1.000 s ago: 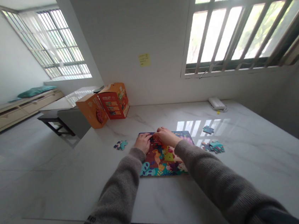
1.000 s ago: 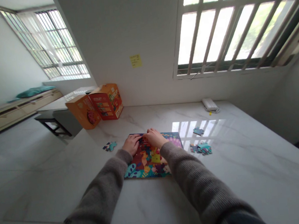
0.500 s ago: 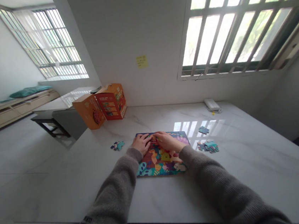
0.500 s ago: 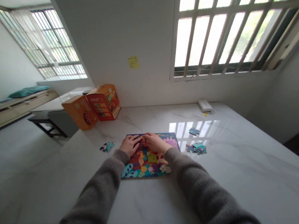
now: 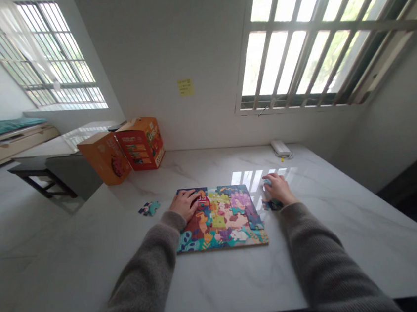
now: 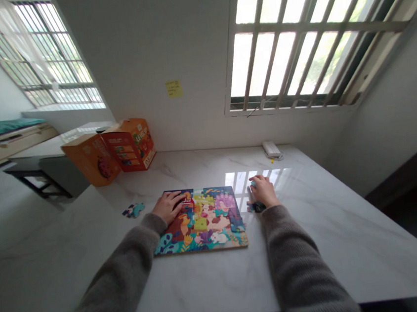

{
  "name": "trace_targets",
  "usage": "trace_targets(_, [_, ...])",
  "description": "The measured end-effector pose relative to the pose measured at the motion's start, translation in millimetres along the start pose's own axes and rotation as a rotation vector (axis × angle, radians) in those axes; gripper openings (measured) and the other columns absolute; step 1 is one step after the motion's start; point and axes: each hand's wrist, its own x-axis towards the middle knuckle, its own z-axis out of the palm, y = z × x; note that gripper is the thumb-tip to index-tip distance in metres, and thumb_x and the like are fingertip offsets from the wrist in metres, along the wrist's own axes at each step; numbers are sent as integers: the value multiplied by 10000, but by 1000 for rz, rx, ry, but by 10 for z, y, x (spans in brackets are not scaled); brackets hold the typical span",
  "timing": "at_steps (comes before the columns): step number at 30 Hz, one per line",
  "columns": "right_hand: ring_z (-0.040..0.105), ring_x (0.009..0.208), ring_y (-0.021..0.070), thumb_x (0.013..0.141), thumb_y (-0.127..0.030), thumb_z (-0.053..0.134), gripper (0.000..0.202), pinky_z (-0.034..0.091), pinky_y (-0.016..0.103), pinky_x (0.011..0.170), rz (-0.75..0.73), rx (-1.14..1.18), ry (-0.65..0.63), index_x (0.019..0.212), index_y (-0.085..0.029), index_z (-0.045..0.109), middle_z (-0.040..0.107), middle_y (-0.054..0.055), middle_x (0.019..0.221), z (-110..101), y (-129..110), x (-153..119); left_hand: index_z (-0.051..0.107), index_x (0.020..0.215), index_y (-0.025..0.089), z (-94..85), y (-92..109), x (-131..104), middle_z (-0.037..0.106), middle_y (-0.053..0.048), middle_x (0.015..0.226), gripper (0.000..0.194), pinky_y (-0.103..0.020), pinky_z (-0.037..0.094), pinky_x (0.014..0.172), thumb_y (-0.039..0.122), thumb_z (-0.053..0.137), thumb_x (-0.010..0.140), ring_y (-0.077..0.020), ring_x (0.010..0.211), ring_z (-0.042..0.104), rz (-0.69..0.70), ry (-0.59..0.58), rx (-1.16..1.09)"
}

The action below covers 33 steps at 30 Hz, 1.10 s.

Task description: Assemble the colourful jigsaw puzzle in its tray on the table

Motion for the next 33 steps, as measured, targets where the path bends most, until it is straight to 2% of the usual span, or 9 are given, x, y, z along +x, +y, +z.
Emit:
trace_targets(6, [578, 956, 260, 832, -315, 618, 276, 436, 349, 860, 128, -71, -39, 1064, -188, 695, 634, 120, 1011, 35, 250, -13, 667, 1251, 261, -13, 9, -7, 624, -48, 1332, 358, -445, 421, 1008, 320, 510, 935, -271, 1122, 483, -7, 14, -5])
trace_targets(11, [597, 903, 226, 742, -292, 671, 514, 468, 337, 867, 118, 140, 2, 1229, -138, 611, 604, 107, 1005, 25, 275, 19, 670, 1242, 244, -25, 25, -9, 628, -60, 1321, 355, -454, 422, 1012, 299, 504, 934, -279, 1128, 487, -2, 6, -2])
trace_targets(13, [600, 834, 200, 755, -284, 632, 437, 482, 326, 831, 102, 231, 6, 1165, -134, 640, 594, 100, 992, -18, 261, 13, 667, 1247, 240, -34, 30, -9, 627, -65, 1323, 359, -461, 424, 1011, 292, 509, 929, -283, 1132, 490, -4, -2, 4])
trace_targets(17, [567, 660, 169, 784, -365, 610, 262, 477, 313, 684, 121, 412, 29, 962, -175, 634, 579, 14, 751, -158, 120, 0, 671, 1237, 225, -87, 49, 0, 630, -80, 1320, 356, -483, 424, 1009, 278, 529, 915, -298, 1169, 499, -15, -28, -12])
trace_targets(21, [586, 539, 161, 719, -571, 705, 440, 457, 285, 553, 188, 842, 63, 873, -208, 511, 591, -30, 612, -268, -368, -40, 714, 1113, 206, -224, 199, 29, 690, -97, 1194, 279, -485, 413, 1031, 260, 558, 889, -294, 1162, 543, -48, 22, -157])
trace_targets(24, [629, 578, 168, 712, -596, 740, 465, 484, 291, 590, 124, 1096, 19, 781, -208, 493, 634, -5, 611, -299, -956, -152, 697, 1088, 191, -338, 437, 35, 724, -89, 1054, 274, -399, 486, 961, 336, 552, 905, -240, 1028, 635, -130, 72, -546])
trace_targets(26, [632, 592, 165, 743, -581, 735, 437, 479, 283, 590, 81, 1177, -24, 758, -204, 515, 642, 0, 619, -300, -1345, -266, 644, 1150, 179, -381, 606, 24, 729, -74, 931, 353, -348, 540, 819, 424, 527, 924, -209, 883, 679, -204, 27, -886])
trace_targets(29, [631, 607, 165, 752, -564, 738, 414, 472, 270, 571, 71, 1235, -69, 730, -215, 517, 633, -8, 628, -279, -1771, -446, 605, 1157, 172, -373, 782, 3, 712, -49, 874, 401, -294, 543, 753, 446, 615, 865, -181, 826, 686, -234, 28, -1167])
trace_targets(33, [572, 563, 149, 770, -545, 724, 373, 458, 259, 513, 43, 1186, -117, 732, -240, 512, 598, -26, 627, -228, -1987, -599, 603, 1073, 173, -292, 853, -1, 678, -4, 767, 423, -264, 533, 694, 425, 732, 757, -160, 736, 669, -253, 52, -1289])
